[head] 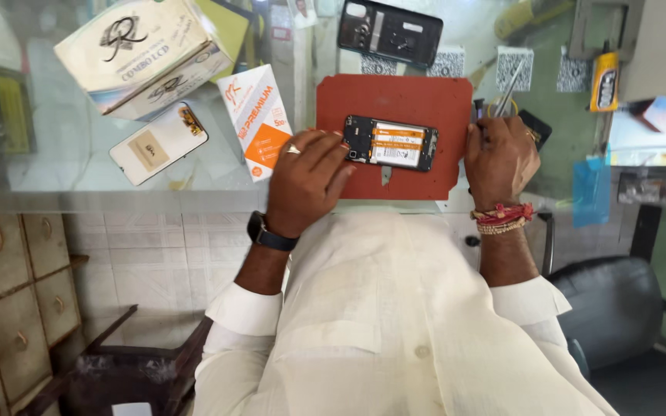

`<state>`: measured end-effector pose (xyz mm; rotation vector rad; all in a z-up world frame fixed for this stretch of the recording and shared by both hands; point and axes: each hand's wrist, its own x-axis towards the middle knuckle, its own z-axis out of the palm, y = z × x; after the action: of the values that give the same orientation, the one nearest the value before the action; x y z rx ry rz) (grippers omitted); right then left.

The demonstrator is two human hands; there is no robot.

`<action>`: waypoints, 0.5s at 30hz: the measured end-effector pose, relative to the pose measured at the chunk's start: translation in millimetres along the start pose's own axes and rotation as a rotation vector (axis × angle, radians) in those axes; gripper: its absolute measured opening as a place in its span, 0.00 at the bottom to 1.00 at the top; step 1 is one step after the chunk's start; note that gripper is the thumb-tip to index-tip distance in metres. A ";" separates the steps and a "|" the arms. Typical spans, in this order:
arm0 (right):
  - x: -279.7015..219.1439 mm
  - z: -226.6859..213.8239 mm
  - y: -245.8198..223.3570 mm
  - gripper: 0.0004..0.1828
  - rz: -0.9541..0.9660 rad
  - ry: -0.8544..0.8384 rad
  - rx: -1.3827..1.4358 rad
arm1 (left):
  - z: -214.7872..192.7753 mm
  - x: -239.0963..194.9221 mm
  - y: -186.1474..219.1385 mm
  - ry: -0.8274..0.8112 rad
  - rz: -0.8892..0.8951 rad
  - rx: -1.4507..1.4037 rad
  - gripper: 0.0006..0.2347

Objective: The person uses a screwdriver to remove screws from the back of a disassembled mobile phone, then detaches the battery connector and removes the battery. They reattach the connector, place the battery back, and reinsert the screws to reassemble the phone.

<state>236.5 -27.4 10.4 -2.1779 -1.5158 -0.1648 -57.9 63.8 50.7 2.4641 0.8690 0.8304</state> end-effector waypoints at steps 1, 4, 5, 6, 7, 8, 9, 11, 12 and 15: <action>5.0 0.3 2.1 0.05 -0.057 0.016 0.005 | 4.1 0.8 3.3 -0.011 0.001 -0.013 0.13; 20.8 -0.8 8.0 0.04 -0.149 -0.036 0.106 | 19.3 3.3 12.3 -0.021 0.011 -0.009 0.15; 31.2 2.2 8.2 0.03 -0.167 -0.063 0.159 | 24.4 4.0 17.3 -0.033 0.001 -0.011 0.15; 42.4 7.6 7.7 0.03 -0.215 -0.092 0.185 | 29.9 3.5 23.6 -0.049 -0.009 -0.014 0.15; 56.8 16.2 7.0 0.04 -0.263 -0.121 0.210 | 33.7 2.3 27.8 -0.065 -0.020 -0.017 0.15; 69.4 24.9 6.6 0.04 -0.310 -0.155 0.233 | 36.4 -0.9 31.4 -0.061 -0.035 0.004 0.15; 80.5 36.3 4.1 0.04 -0.344 -0.172 0.243 | 38.6 -4.5 34.3 -0.057 -0.050 0.026 0.15; 104.3 59.0 -0.6 0.02 -0.402 -0.176 0.253 | 38.2 -12.5 36.9 -0.019 -0.101 0.072 0.15; 113.2 70.1 -3.6 0.04 -0.424 -0.167 0.253 | 34.5 -19.1 36.9 0.015 -0.139 0.093 0.14; 127.0 86.9 -0.9 0.08 -0.512 -0.154 0.262 | 23.5 -43.0 39.0 0.107 -0.282 0.157 0.13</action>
<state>269.2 119.9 -19.8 -1.5985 -2.0326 0.0374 -53.1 3.0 36.9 2.3657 1.3298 0.8248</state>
